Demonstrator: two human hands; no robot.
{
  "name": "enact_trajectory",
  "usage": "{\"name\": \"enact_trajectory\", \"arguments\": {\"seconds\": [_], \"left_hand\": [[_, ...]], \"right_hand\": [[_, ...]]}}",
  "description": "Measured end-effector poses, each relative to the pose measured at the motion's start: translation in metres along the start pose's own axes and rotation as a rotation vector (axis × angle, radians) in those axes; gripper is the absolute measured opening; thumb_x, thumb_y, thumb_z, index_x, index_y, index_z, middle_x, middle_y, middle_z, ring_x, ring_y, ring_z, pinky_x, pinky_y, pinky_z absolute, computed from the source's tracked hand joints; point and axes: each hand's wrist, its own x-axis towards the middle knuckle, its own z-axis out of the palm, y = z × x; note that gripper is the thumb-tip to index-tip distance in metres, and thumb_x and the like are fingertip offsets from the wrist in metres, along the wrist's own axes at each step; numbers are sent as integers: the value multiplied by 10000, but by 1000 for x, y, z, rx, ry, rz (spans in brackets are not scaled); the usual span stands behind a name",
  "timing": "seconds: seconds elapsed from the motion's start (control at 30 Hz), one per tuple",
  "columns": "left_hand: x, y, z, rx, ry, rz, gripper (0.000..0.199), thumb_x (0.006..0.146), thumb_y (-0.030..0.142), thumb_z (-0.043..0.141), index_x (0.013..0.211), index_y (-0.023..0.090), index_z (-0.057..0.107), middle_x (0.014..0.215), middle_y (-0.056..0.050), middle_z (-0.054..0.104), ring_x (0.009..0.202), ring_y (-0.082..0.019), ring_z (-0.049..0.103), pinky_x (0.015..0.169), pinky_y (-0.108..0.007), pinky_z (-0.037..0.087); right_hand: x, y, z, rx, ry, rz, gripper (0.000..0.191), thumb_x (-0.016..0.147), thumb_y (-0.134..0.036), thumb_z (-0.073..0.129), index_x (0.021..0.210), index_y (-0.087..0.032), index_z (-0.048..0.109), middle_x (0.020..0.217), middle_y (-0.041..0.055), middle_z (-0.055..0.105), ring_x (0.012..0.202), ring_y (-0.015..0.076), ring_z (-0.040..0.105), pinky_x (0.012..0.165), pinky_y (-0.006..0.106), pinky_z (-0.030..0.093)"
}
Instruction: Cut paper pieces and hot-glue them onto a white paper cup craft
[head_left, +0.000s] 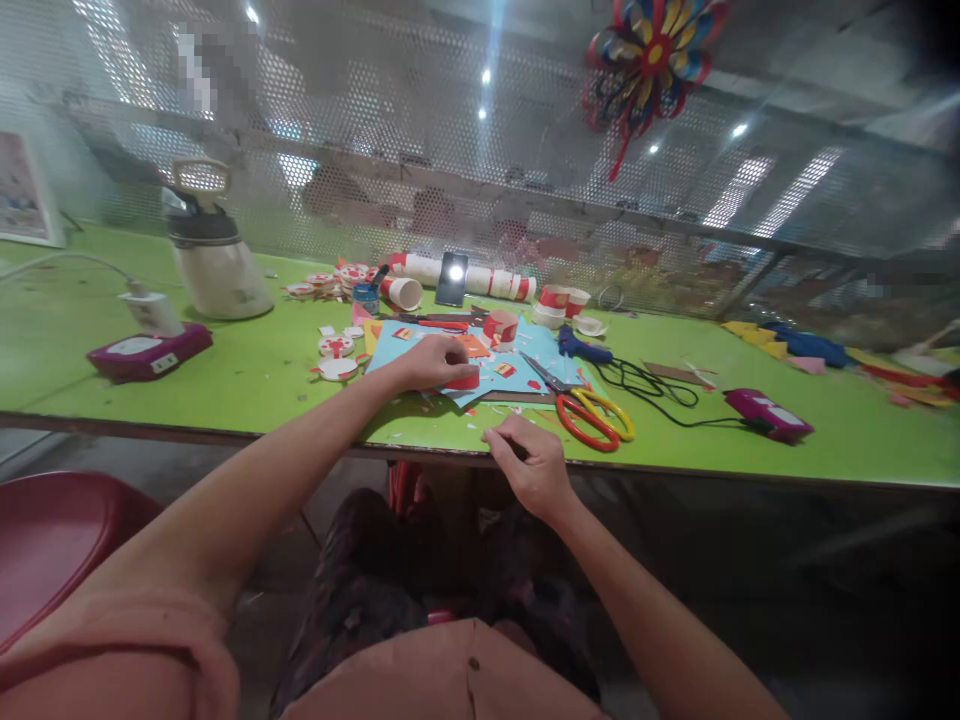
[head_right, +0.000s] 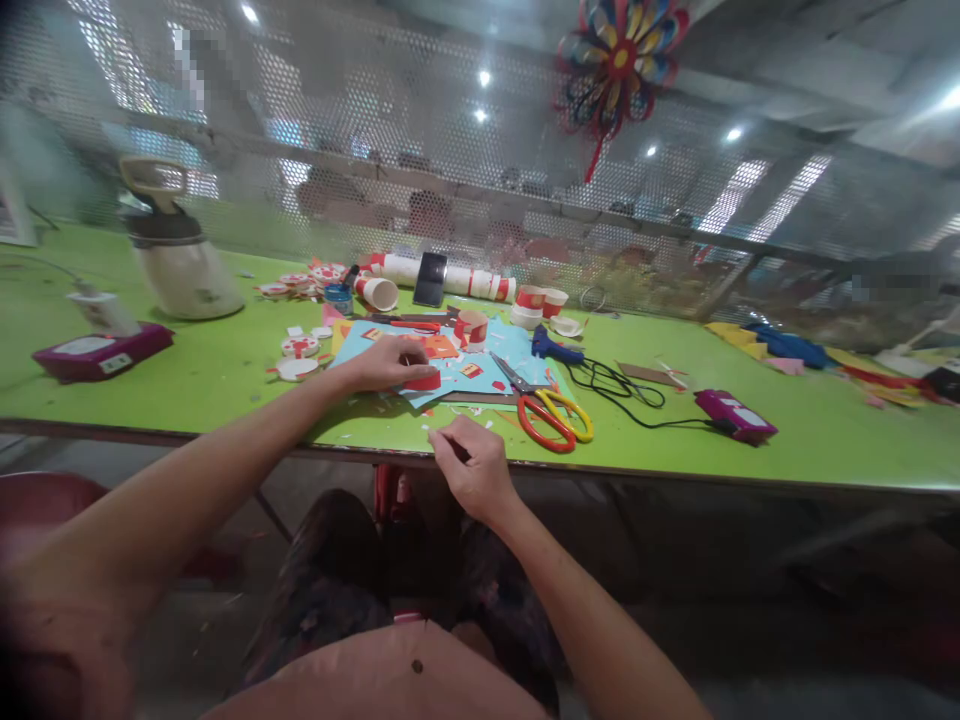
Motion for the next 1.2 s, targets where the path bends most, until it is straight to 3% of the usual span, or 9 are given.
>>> {"name": "enact_trajectory", "arguments": {"seconds": [1.2], "left_hand": [[2, -10, 5, 31, -69, -27, 359, 761, 471, 554, 739, 126, 651, 649, -16, 616, 611, -140, 513, 552, -238, 368]], "right_hand": [[-1, 0, 2, 24, -3, -27, 228, 884, -230, 501, 667, -190, 559, 623, 1, 509, 593, 134, 478, 590, 274, 385]]}}
